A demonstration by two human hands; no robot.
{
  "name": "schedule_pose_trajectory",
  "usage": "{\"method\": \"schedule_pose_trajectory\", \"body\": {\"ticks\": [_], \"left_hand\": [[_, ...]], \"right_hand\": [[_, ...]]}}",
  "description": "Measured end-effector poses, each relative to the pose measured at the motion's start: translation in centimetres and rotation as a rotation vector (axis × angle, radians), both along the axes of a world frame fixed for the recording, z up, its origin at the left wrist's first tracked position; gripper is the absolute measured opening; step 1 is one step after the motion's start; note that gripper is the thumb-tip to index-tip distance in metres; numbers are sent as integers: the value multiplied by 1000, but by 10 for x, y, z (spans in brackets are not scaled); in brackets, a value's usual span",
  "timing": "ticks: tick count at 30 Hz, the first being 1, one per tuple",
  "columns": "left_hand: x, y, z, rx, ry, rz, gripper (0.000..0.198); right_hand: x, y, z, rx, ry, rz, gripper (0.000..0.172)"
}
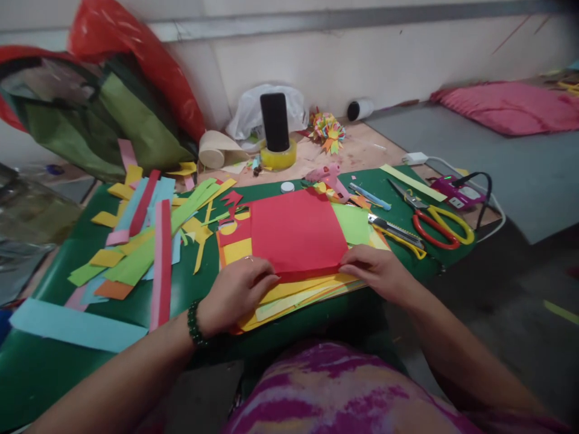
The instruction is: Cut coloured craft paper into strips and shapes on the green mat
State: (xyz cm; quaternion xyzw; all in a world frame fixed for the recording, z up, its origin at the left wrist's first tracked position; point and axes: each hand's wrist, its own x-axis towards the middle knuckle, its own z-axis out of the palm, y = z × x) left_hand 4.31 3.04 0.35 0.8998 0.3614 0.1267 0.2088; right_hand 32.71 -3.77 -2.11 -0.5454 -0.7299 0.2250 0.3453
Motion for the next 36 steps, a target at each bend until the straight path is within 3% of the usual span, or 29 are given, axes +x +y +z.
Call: {"method": "schedule_pose_trajectory", "body": {"ticks": [4,9,19,30,36], "left_hand": [[3,2,1,-241,116,119,25],[4,3,4,-273,154,162,28],[-3,9,9,-479,60,196,27],[-2,3,11,-365,134,254,20],[-8,7,17,-481,98,195,23]], "right_hand": [[1,1,0,-189,73,-73,23],[-1,2,0,-321,138,-214,25],[-3,-1,-1,-279,79,-230,28],[-5,-5,-2,-224,-13,-216,30],[-5,-6,-5,-204,-41,-222,31]]}}
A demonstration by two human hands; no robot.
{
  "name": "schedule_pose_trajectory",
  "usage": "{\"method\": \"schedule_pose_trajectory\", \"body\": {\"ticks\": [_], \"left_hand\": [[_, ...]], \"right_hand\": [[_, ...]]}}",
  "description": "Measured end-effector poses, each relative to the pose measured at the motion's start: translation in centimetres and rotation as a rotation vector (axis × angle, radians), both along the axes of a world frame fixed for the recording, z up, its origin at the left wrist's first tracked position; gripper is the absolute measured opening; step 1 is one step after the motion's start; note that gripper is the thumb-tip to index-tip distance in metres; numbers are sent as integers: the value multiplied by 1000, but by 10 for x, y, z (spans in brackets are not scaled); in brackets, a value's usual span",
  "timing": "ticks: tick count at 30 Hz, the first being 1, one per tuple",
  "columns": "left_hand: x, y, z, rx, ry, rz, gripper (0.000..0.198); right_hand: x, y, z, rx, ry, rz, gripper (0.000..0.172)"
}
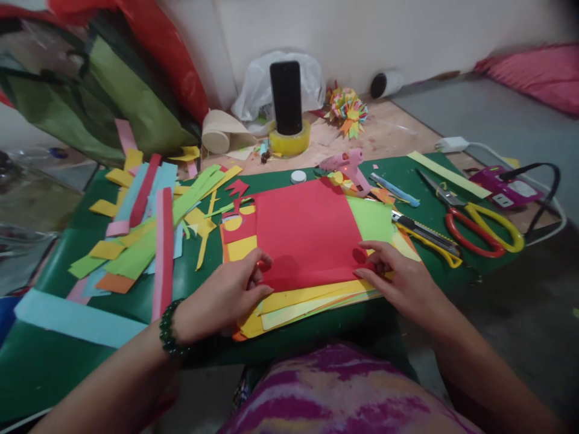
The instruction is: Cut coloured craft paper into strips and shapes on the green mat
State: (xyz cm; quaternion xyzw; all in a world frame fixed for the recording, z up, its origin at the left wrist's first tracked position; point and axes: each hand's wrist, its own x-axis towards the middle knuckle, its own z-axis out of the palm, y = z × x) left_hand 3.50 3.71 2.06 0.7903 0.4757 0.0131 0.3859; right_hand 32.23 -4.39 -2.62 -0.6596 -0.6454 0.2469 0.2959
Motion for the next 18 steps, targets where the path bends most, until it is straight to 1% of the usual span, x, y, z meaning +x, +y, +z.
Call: {"method": "schedule_pose_trajectory", "body": {"ticks": [5,11,13,18], "left_hand": [[-1,2,4,-62,-19,26,23],[0,3,4,-71,0,-4,23],[1,1,4,-49,13,-5,23],[2,-5,2,68,70,-21,23]], "right_hand": [[2,-1,-4,-1,8,0,34],[4,-1,-7,31,-30,24,36],[4,-1,-7,38,-44,24,36],[1,-2,-5,30,-57,-5,35]]}}
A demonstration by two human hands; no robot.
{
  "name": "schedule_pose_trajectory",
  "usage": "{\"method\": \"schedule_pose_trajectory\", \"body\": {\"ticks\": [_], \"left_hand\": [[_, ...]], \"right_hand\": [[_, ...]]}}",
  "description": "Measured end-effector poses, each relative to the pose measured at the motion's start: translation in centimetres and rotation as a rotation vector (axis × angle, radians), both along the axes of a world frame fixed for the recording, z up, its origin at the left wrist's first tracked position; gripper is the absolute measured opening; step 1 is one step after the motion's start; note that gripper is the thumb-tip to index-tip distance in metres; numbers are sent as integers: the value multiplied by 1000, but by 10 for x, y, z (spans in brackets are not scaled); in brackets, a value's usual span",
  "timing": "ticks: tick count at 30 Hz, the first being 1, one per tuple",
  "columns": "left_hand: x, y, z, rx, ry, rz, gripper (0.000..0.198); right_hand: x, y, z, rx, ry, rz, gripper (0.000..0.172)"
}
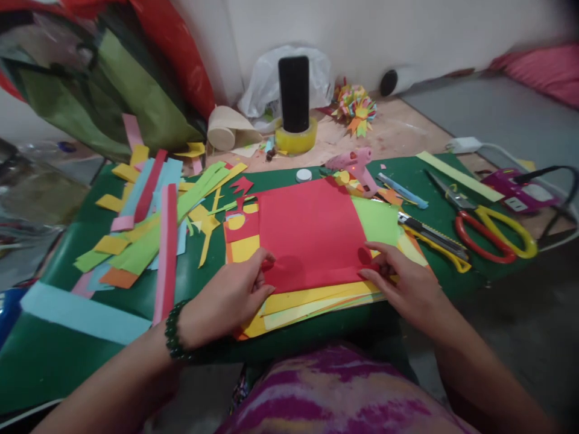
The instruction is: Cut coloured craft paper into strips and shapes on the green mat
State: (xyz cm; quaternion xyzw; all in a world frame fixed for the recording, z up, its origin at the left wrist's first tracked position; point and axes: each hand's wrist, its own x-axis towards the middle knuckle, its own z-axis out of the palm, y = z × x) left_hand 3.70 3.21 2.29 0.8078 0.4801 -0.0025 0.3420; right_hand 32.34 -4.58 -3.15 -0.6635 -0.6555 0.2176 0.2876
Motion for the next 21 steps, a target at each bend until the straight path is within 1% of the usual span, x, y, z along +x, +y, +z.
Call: {"method": "schedule_pose_trajectory", "body": {"ticks": [8,11,14,21], "left_hand": [[-7,1,-12,40,0,-3,35],[-9,3,-15,19,-35,-6,37],[-11,5,-15,-14,-53,-13,38],[-9,7,-8,-71,-59,-42,41]], "right_hand": [[-2,-6,5,-3,4,-21,38],[-3,-7,4,11,0,-43,40],[-4,-7,5,11,-3,-57,38],[-1,-6,5,-17,60,-50,37]]}}
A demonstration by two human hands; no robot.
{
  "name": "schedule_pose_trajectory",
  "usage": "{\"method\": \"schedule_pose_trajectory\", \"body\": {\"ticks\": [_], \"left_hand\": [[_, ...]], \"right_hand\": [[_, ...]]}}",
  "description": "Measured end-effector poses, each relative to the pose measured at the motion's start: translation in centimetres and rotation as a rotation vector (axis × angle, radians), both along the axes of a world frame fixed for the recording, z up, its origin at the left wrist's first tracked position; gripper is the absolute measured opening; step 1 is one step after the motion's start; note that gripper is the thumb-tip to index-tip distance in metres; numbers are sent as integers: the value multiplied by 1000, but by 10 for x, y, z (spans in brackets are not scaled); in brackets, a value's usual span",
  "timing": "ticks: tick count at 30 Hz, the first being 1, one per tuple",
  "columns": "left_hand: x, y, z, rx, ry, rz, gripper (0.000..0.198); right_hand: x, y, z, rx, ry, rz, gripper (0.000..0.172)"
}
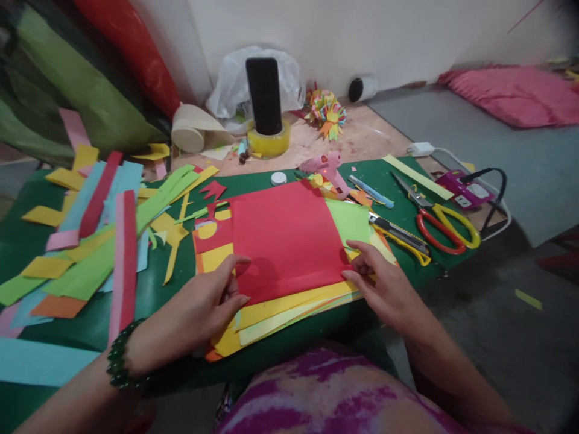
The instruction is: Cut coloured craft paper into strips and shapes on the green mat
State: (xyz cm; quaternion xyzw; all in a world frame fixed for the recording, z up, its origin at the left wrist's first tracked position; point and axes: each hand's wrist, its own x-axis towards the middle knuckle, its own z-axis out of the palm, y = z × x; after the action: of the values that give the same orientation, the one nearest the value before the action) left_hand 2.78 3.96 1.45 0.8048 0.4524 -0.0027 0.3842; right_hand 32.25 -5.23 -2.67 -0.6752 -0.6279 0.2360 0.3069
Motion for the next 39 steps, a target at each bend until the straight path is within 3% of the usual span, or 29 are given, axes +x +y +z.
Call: {"method": "schedule_pose_trajectory", "body": {"ticks": [24,39], "left_hand": [[5,-5,7,1,59,12,39],[6,-14,5,162,108,-36,33]], "right_hand": [[2,4,1,-3,-46,45,32],[2,4,-2,4,-76,49,30]]}}
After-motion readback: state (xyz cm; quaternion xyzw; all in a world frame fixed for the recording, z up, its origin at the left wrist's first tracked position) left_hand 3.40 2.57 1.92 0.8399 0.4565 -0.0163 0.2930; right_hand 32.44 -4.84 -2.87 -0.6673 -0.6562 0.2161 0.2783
